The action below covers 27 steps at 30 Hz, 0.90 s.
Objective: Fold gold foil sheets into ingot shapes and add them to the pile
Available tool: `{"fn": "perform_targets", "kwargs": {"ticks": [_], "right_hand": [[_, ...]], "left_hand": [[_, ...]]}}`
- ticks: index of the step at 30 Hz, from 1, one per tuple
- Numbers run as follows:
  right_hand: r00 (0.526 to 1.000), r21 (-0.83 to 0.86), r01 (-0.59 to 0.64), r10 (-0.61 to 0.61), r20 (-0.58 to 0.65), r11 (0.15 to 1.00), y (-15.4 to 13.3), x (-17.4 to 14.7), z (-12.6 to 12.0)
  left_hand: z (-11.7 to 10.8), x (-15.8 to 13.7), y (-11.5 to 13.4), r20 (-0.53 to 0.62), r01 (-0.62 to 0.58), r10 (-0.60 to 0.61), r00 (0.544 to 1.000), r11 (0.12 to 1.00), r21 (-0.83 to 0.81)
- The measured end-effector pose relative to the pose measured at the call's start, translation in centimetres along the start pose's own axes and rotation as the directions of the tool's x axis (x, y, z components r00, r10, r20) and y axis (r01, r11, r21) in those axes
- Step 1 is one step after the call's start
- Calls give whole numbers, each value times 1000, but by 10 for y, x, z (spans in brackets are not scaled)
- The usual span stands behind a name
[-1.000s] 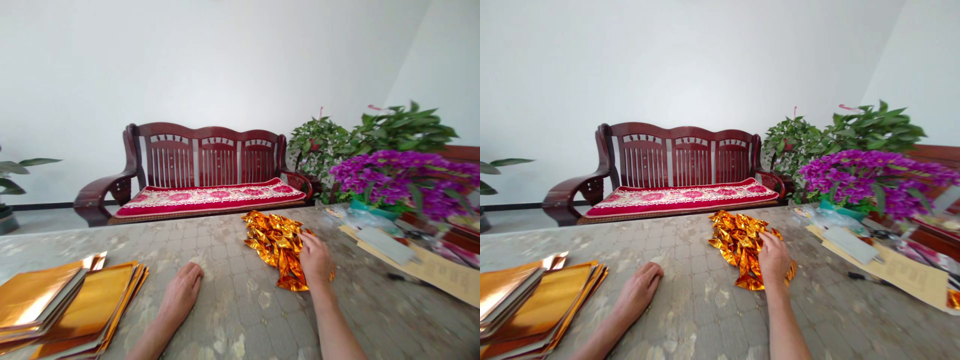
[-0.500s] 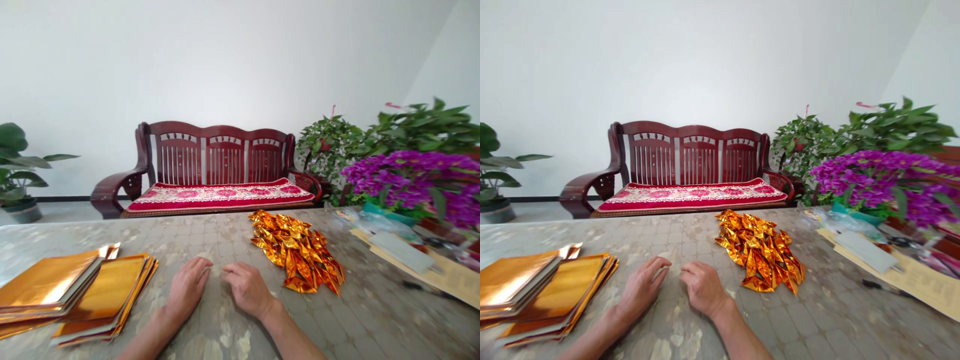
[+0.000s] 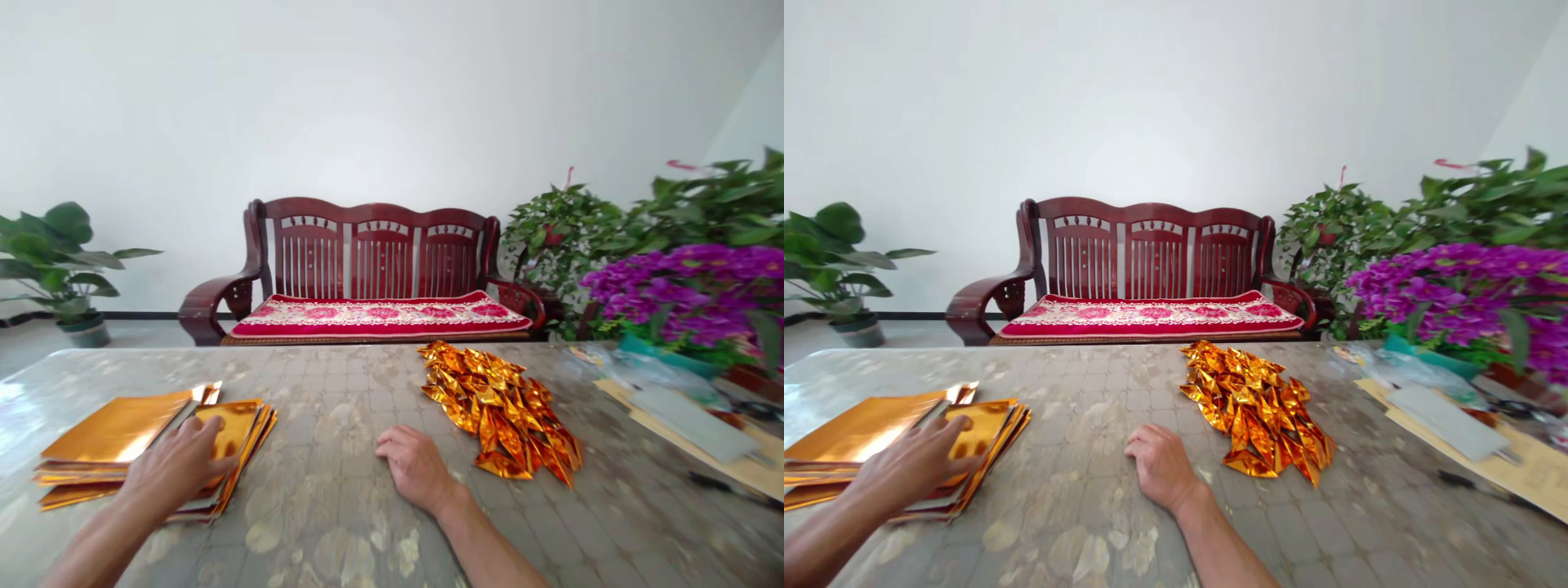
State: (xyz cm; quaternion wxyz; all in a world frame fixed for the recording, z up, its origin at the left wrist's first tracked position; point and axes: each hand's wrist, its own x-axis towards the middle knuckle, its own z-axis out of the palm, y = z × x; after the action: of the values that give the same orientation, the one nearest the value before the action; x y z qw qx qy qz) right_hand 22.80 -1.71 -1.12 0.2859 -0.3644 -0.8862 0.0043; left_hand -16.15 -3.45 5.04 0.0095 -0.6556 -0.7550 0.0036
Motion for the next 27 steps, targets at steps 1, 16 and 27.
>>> {"fn": "perform_targets", "kwargs": {"ticks": [1, 16, 27], "right_hand": [[1000, 0, -2, 2, -3, 1000, 0, 0, 0], [998, 22, -21, 22, -53, 1000, 1, 1, -1], [993, 15, -94, 95, -72, 995, 3, -2, -4]], "left_hand": [[5, 1, -8, 47, 21, -20, 999, 1000, -13], [29, 3, -35, -27, -21, 16, 999, 985, -173], [21, -7, -15, 19, 7, -8, 1000, 1000, 25]]}}
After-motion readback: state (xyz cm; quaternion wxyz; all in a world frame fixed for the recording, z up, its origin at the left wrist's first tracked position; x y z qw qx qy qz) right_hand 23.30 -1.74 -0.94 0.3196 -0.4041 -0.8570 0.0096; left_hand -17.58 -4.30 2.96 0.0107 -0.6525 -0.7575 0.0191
